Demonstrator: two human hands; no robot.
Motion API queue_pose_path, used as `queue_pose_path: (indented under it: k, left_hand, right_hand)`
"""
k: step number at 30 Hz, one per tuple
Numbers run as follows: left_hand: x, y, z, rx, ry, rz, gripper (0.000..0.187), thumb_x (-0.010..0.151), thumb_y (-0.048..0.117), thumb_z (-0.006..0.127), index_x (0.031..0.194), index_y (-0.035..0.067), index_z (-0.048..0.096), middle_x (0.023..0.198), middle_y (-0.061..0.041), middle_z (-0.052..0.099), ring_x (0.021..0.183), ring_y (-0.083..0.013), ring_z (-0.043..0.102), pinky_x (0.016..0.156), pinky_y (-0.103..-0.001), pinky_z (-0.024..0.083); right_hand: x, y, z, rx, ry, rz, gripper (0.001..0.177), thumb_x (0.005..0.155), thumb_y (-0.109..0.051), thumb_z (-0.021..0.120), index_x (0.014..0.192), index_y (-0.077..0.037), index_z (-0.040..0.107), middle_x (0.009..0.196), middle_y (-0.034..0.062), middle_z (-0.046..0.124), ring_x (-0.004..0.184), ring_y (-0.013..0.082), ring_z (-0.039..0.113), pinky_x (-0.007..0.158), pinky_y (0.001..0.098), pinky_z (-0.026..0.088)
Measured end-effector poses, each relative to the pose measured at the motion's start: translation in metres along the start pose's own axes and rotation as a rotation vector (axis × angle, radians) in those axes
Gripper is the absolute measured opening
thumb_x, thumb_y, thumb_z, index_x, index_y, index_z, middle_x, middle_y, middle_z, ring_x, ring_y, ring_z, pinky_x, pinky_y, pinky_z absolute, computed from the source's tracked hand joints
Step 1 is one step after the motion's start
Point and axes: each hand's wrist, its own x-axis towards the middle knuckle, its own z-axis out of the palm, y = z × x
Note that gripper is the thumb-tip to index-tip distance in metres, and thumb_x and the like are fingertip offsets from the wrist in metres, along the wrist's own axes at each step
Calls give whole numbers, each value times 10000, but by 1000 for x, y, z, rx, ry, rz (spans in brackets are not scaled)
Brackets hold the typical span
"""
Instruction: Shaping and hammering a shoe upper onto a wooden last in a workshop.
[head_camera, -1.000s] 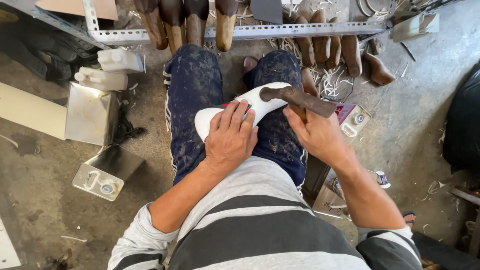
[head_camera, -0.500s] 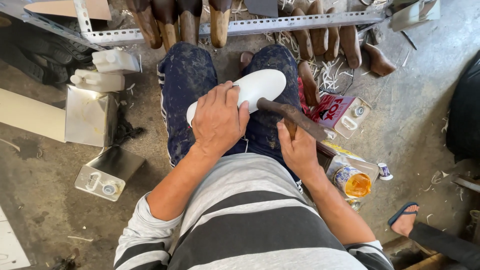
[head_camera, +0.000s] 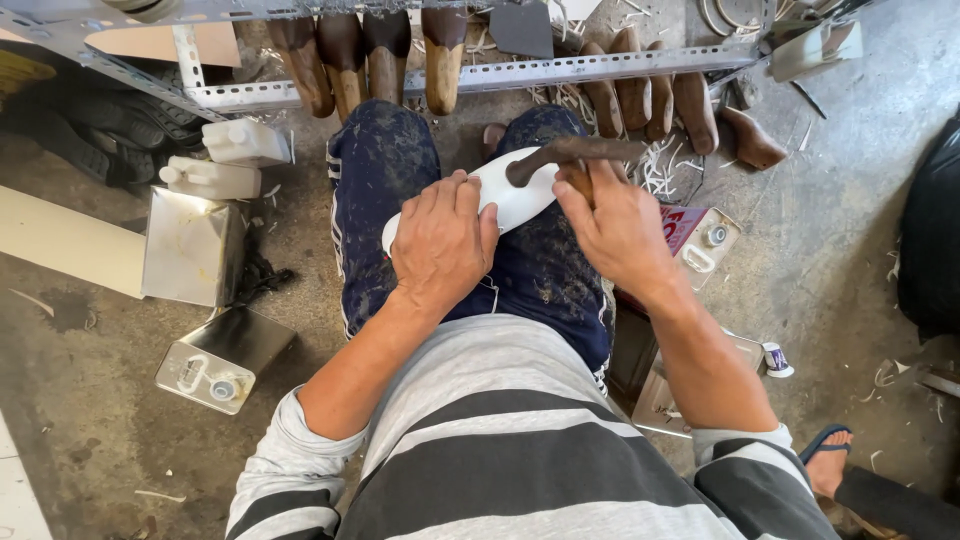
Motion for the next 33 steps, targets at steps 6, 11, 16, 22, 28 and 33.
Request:
queue_pose_path:
  k: [6,11,16,22,28,33]
  left_hand:
    - [-1,3,-4,14,37,10,380,1051,352,451,1132,44,660,1063,-158,675,1001,-306,688,811,-398,514]
    - [4,-2,1,10,45,16,383,1054,367,451,1108,54,665,1042,-143,678,977,-292,692,798,-391,514]
    - [1,-7,12,40,16,-34,361,1064,384,439,1019,92,647,901,-90,651,852,-261,695,744,-376,521]
    - [14,-11,9,70,-6,-43,359,1068,376,423,894,114,598,741,-56,590,706,-248,671,669,-376,517]
    - [23,-14,8,106,-30,-55,326,1046,365,448,843,148,582,636,-19,552,598,-220,647,622,-369,522]
    - [30,-22,6,95,-49,-100,354,1060,342,430,801,148,573,526,-7,538,452,-206,610,539,-361,521]
  right_hand:
    - [20,-10,-3,124,27,-73,334,1111,-355,542,1130,-37,641,886,262,665,827,529,681,662,613,517]
    - [27,-24,-22,265,-34,7,257,1091,-307,545,1077,-64,628,621,137,612,671,388,656,638,496,498]
    - [-6,-21,-3,256,-19,62,275,1075,-297,582,1051,-23,587,620,257,601,684,509,655,580,550,473]
    - [-58,-2,40,305,126,273,217,1049,-301,601,997,-98,654,604,171,635,633,367,695,551,432,505]
    - [-92,9,81,179,366,145,213,1022,-241,669,963,-50,742,715,184,692,696,393,714,633,409,573]
    - [-93,15,62,331,229,87,177,989,-175,705,994,-25,799,782,184,753,781,392,744,637,457,572]
